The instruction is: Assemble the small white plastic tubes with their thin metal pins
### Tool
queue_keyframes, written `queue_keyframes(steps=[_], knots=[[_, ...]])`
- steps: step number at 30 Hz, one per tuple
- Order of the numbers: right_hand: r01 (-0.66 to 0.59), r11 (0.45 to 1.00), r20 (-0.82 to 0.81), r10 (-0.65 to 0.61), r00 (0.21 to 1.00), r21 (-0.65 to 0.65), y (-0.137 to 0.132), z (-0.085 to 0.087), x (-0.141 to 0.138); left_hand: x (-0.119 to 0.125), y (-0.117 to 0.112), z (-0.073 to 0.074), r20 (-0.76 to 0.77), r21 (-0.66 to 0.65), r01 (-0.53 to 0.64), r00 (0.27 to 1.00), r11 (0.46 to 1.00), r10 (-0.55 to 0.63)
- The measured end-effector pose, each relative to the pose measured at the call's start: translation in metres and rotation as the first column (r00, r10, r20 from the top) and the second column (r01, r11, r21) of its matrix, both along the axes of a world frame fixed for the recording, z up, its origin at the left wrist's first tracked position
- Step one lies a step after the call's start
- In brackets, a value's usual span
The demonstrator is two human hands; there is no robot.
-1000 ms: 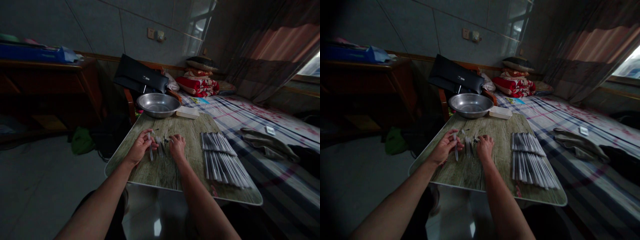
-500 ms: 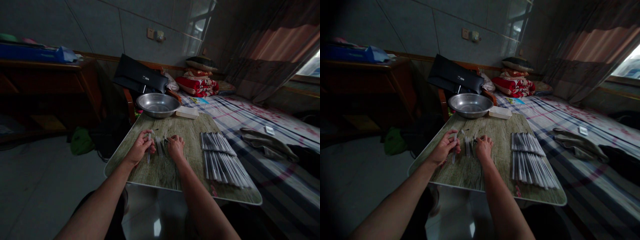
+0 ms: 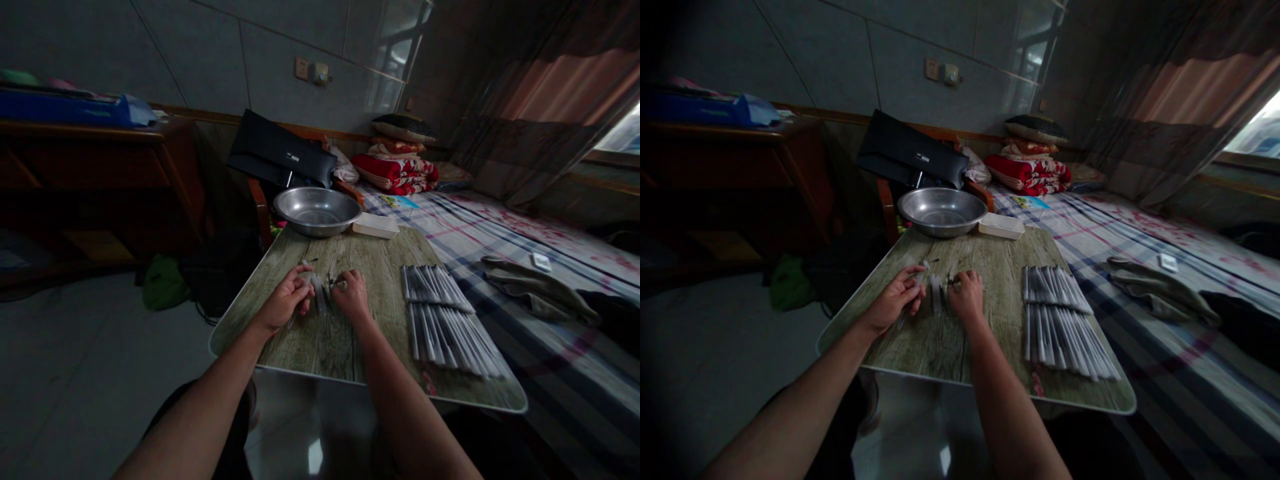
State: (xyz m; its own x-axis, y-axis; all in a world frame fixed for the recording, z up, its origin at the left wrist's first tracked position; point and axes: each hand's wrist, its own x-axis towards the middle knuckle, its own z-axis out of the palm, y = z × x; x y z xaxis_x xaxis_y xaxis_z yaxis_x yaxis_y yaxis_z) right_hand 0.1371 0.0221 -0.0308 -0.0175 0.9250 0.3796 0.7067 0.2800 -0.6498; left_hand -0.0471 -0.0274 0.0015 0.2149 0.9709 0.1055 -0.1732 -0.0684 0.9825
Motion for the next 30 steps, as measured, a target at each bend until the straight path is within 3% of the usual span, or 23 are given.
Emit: queue_keyframes(steps=[2,3,5,8,10,13,16,24,30], knots=[[-0.106,0.994,-0.300,0.093,0.950,-0.029,0.000,0.001,-0.001,0.000,0.000,-0.001,-0.059,0.005,0.010,0.998,1.000,-0.010],[-0.171,0.984,-0.461,0.129,0.878,-0.050,0.000,0.001,-0.002,0.000,0.000,-0.001,-0.096,0.010,0.016,0.995,1.000,-0.015],[-0.303,0.951,-0.732,0.163,0.662,-0.063,-0.001,0.002,-0.004,0.000,0.000,-0.002,-0.165,0.030,0.024,0.986,0.999,-0.018],[-0.473,0.880,-0.916,0.158,0.368,-0.039,-0.004,0.004,-0.006,0.002,0.000,-0.004,-0.232,0.068,0.022,0.973,0.997,-0.006],[-0.556,0.829,-0.948,0.132,0.288,-0.054,-0.006,0.005,-0.005,0.002,0.001,-0.005,-0.274,0.074,0.019,0.962,0.997,0.002],[-0.639,0.764,-0.952,0.122,0.282,-0.091,-0.009,0.006,-0.004,0.003,0.001,-0.007,-0.356,0.079,0.022,0.934,0.997,0.007],[-0.674,0.734,-0.937,0.169,0.305,-0.087,-0.011,0.005,-0.006,0.003,0.001,-0.006,-0.416,0.110,0.026,0.909,0.994,0.023],[-0.701,0.710,-0.919,0.229,0.321,-0.068,-0.011,0.003,-0.010,0.005,0.001,-0.001,-0.505,0.195,0.027,0.860,0.980,0.077],[-0.677,0.734,-0.887,0.279,0.369,-0.050,-0.009,0.001,-0.011,0.005,0.001,0.001,-0.660,0.253,0.009,0.732,0.967,0.166]])
